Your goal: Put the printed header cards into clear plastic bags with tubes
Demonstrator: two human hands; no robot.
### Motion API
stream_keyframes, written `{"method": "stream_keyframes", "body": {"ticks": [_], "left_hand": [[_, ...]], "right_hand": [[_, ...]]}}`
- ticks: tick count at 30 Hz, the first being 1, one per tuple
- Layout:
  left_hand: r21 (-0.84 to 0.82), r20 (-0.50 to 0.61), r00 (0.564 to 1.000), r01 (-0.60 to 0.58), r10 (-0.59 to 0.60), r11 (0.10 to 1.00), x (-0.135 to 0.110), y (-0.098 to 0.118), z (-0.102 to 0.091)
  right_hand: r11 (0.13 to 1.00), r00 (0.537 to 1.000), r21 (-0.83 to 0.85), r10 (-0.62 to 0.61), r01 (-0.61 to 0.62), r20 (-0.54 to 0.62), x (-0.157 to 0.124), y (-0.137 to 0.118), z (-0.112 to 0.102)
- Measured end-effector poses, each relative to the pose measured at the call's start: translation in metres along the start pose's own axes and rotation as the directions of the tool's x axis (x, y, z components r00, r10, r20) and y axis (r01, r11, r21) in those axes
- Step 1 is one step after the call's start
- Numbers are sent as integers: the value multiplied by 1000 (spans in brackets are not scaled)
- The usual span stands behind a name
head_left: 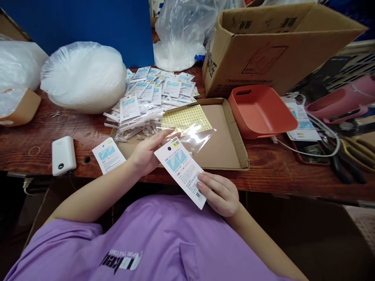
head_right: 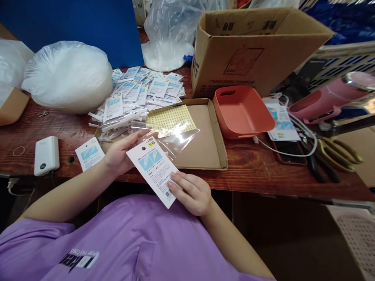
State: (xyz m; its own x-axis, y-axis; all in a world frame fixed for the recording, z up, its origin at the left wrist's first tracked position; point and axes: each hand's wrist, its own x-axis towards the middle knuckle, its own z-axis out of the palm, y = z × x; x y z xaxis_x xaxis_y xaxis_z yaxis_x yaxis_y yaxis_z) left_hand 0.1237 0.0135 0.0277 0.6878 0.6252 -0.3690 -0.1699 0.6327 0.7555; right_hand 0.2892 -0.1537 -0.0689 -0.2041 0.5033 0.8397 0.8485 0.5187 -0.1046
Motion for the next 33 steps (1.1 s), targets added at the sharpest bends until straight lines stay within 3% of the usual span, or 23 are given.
{"method": "stream_keyframes", "body": {"ticks": [4, 7, 10, 13, 16, 21, 26, 31, 33], "left_hand": [[-36, -105, 993, -56, 52, 998, -25, -3, -8], [-72, -105, 985, -144, 136, 987, -36, -10, -10], [-85, 32, 983, -178, 181, 980, -42, -20, -13], [-54, 182, 975, -118, 126, 992, -45, -25, -19], [-46, 260, 960, -95, 104, 994, -47, -23, -27], [-66, 362, 931, -14, 37, 998, -53, -21, -44], [174, 286, 958, -88, 36, 981, -56, -28, -45], [264, 198, 973, -173, 122, 949, -53, -29, -37], [267, 219, 967, -188, 130, 945, -55, -28, -37]], "right_hand": [[1000, 998, -14, -17, 18, 67, 8, 1, 4], [998, 996, -39, -37, 40, 85, 20, -3, 8], [998, 990, -57, -33, 42, 136, 36, -11, 12], [997, 975, -30, -57, 65, 213, 52, -14, 13], [997, 963, 47, -78, 68, 257, 64, -11, 11], [936, 963, 308, 88, -168, 255, 69, -14, 14], [729, 852, 460, 343, -507, 396, 69, -28, 29], [614, 769, 470, 438, -634, 466, 73, -29, 38], [566, 767, 523, 404, -638, 499, 75, -26, 39]]}}
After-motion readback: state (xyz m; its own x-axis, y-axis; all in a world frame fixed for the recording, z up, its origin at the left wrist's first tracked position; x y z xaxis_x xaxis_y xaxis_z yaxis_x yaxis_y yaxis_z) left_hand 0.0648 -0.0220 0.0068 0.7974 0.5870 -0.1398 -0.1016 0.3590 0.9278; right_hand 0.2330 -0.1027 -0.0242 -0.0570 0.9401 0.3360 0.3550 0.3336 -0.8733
